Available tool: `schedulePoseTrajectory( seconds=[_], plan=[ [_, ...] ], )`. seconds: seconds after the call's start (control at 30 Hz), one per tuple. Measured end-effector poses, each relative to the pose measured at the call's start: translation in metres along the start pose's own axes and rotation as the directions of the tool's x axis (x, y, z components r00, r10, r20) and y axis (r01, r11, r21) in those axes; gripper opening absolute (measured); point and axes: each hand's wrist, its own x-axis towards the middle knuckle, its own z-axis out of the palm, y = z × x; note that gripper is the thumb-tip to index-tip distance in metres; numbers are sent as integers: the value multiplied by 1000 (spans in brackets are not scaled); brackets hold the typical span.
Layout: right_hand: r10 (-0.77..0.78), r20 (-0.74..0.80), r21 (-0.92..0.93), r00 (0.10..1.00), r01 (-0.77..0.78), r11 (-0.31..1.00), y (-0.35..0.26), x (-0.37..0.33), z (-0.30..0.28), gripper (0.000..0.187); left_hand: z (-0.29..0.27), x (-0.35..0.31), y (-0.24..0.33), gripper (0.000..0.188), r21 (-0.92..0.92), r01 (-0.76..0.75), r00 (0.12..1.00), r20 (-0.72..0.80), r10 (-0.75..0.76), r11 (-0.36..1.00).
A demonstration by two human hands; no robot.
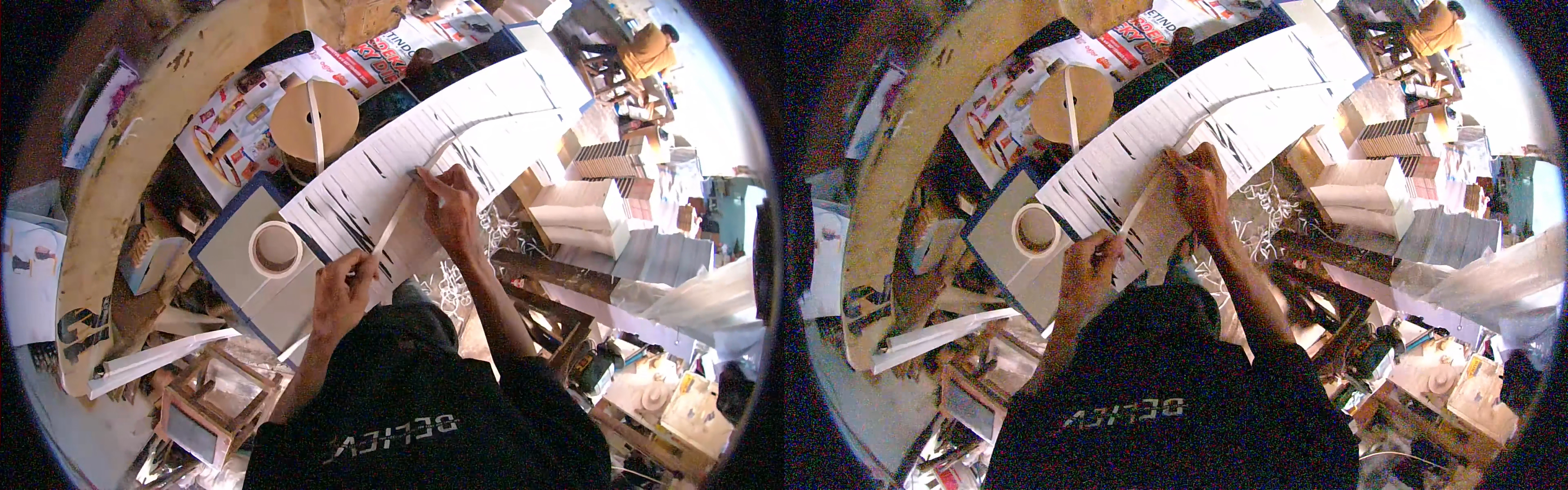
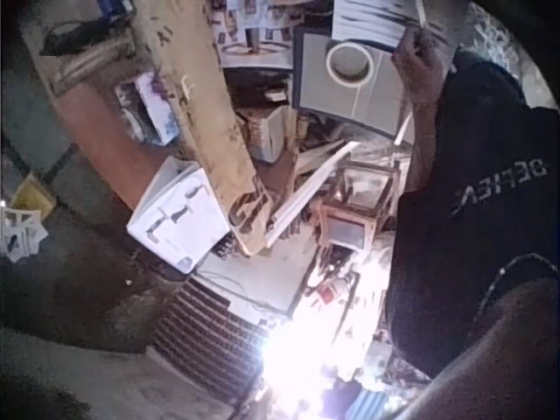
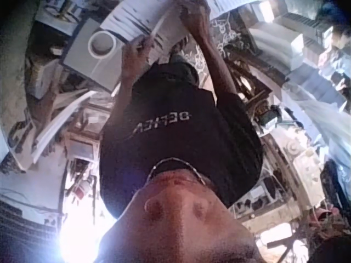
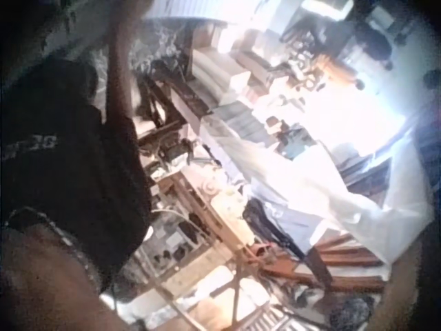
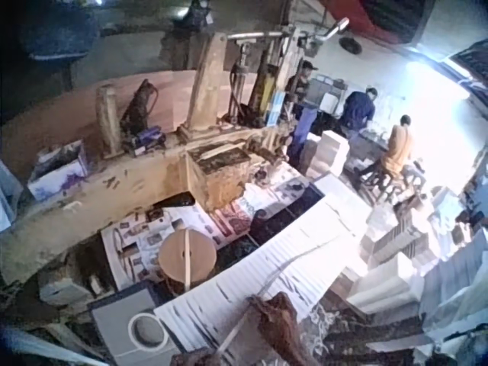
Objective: The person applies headband tape to the edges of stacked book blocks, unrolling strips and adhering them along the spine edges by hand.
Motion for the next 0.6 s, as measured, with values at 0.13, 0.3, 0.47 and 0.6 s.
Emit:
schedulePoseTrajectory(
  seconds=[0.13, 0.3, 0.47, 0.6],
  plan=[
    [-28, -16, -11, 999, 28, 1000, 4, -2, 4, 39, -7, -25, 2, 18, 61, -6, 1000, 25, 5, 998],
    [13, -14, 21, 1000, -12, 1000, 6, -3, 7, 40, -40, -71, 12, 14, 83, 82, 991, 101, -91, 993],
    [-32, -47, 26, 998, 34, 999, 9, -2, 5, 42, -128, -179, -58, 15, -73, 620, 767, 264, -585, 781],
    [-47, -27, 16, 999, 47, 999, 8, 2, -4, 44, -158, -154, -85, 20, -59, 526, 791, 400, -463, 848]
  ],
)
